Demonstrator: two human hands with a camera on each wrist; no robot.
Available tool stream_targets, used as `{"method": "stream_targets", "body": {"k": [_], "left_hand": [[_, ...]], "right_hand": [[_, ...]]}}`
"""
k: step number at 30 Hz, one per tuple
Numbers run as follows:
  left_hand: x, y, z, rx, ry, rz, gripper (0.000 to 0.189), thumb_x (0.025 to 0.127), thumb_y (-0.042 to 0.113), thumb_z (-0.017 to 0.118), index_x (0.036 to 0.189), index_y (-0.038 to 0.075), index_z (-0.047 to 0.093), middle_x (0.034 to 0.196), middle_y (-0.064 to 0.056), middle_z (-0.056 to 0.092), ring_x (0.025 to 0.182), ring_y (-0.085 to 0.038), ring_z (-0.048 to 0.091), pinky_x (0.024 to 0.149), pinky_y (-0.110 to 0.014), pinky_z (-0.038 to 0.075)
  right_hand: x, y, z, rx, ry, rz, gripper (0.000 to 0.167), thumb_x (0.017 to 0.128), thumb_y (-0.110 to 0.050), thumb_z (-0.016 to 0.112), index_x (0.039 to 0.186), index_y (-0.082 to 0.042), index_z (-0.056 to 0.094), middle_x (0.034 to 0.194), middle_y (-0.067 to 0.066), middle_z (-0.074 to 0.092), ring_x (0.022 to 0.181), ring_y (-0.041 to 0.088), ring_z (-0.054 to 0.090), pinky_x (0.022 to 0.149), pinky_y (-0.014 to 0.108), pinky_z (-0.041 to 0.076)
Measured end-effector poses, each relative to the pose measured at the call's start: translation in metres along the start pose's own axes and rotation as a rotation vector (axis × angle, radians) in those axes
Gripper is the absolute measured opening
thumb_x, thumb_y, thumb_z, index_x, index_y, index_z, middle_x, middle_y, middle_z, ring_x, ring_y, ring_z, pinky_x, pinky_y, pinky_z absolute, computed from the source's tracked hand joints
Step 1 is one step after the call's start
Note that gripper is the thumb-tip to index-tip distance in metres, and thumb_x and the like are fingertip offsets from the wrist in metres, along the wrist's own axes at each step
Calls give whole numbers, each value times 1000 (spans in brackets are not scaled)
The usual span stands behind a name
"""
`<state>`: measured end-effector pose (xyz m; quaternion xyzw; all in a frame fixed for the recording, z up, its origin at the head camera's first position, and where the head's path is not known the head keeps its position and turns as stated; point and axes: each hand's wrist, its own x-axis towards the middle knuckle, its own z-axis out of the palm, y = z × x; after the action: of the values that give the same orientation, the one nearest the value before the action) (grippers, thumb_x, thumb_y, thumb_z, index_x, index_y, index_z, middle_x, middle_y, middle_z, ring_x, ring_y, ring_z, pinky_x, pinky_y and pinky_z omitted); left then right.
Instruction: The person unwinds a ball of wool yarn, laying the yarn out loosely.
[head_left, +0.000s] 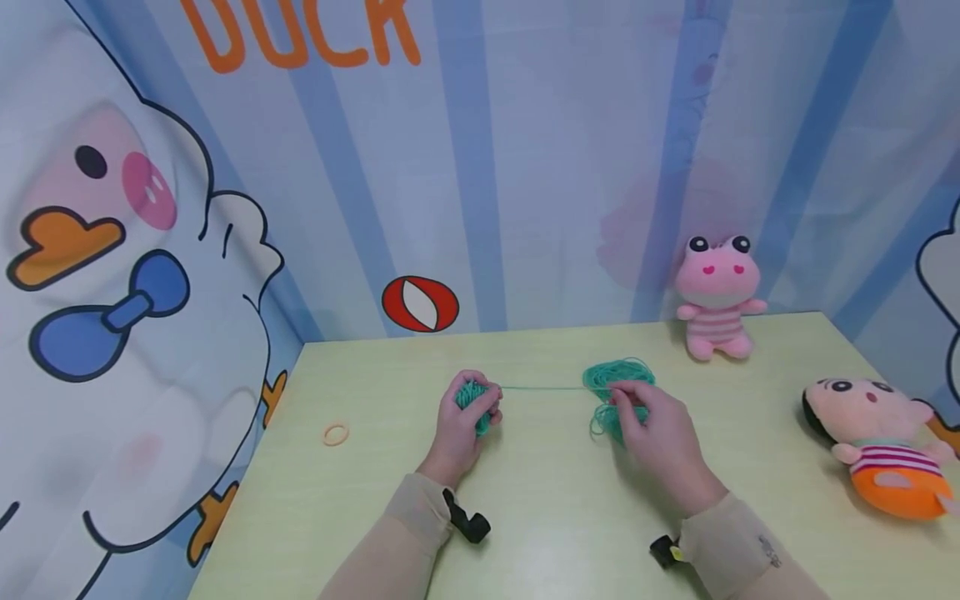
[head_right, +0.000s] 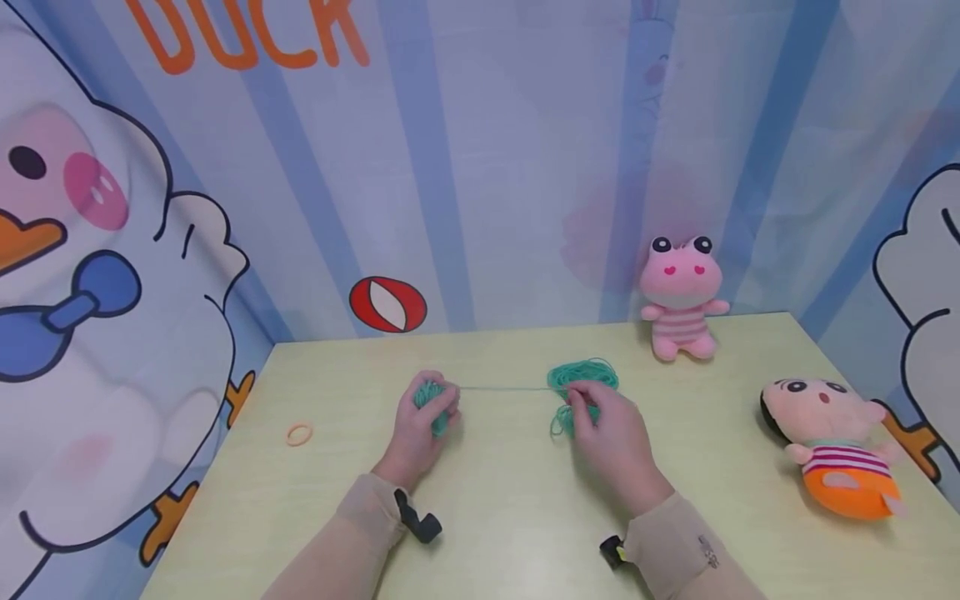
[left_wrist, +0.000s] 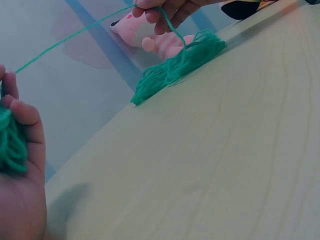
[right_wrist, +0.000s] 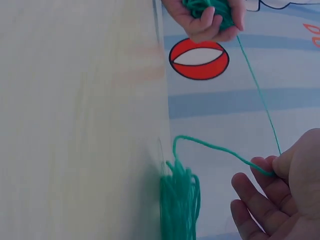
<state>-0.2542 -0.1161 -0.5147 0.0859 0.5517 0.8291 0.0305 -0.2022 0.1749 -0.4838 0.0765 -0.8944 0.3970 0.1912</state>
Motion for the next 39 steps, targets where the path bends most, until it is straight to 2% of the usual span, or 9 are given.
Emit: {"method": "stream_targets", "body": {"k": [3,10,16,21,26,29,33,36,39], "left_hand": [[2,-1,0,-3,19,-8,22,108,8,65,127,4,55,101,-2,62,78,-15,56,65,-24,50],[5,-4,-1,-16,74,-9,19,109,3,57,128,2,60,125,-19,65,83,-16,64,75,-25,63],[8,-5,0,-21,111,-19,18,113,7,53,126,4,64,144,-32,63,110,-37,73,94,-33,67],[8,-6,0,-15,126,-7,24,114,9,54,134,-2,60,136,-24,70,129,-47,67,97,-35,66],[8,-6,0,-6,106,-21,30,114,12,55,139,-4,55,119,-15,74,110,-35,73,90,-34,67],[7,-6,0,-9,100,-38,25,113,11,55,136,1,58,111,-9,74,98,-27,73,87,-33,66],[6,-6,1,-3,94,-45,26,113,11,55,137,1,58,111,-10,73,97,-26,72,87,-32,66],[6,-5,0,-1,88,-45,30,113,12,56,140,-1,55,116,-15,72,99,-27,71,88,-32,66],[6,-5,0,0,86,-45,30,113,12,56,140,-1,55,117,-17,71,98,-25,71,88,-31,66]], "right_hand": [[0,7,-9,-24,25,2,23,111,-13,63,125,-3,78,109,9,84,105,31,78,90,51,60],[1,25,-28,-69,71,33,23,111,-15,63,123,-2,78,109,11,84,101,32,78,88,42,59],[0,42,-40,-108,60,87,28,113,-21,60,127,-4,77,110,11,83,101,31,76,81,29,56],[-3,50,-45,-151,29,143,28,111,-20,61,124,-1,77,110,18,82,99,34,76,86,47,60],[-2,54,-48,-192,-81,203,33,110,-21,60,129,3,75,124,28,77,113,48,72,97,66,57],[-3,54,-48,-200,-142,161,37,109,-19,62,138,2,70,139,32,69,129,54,65,107,71,51],[-5,53,-46,-166,-203,21,45,105,-19,72,147,-3,66,154,27,62,146,54,54,118,73,44],[-5,52,-43,-168,-267,-49,54,101,-25,80,150,-8,65,159,23,60,152,54,50,120,74,43],[-4,51,-39,-187,-331,-68,59,98,-29,83,151,-8,65,162,22,58,153,55,48,119,75,43]]}}
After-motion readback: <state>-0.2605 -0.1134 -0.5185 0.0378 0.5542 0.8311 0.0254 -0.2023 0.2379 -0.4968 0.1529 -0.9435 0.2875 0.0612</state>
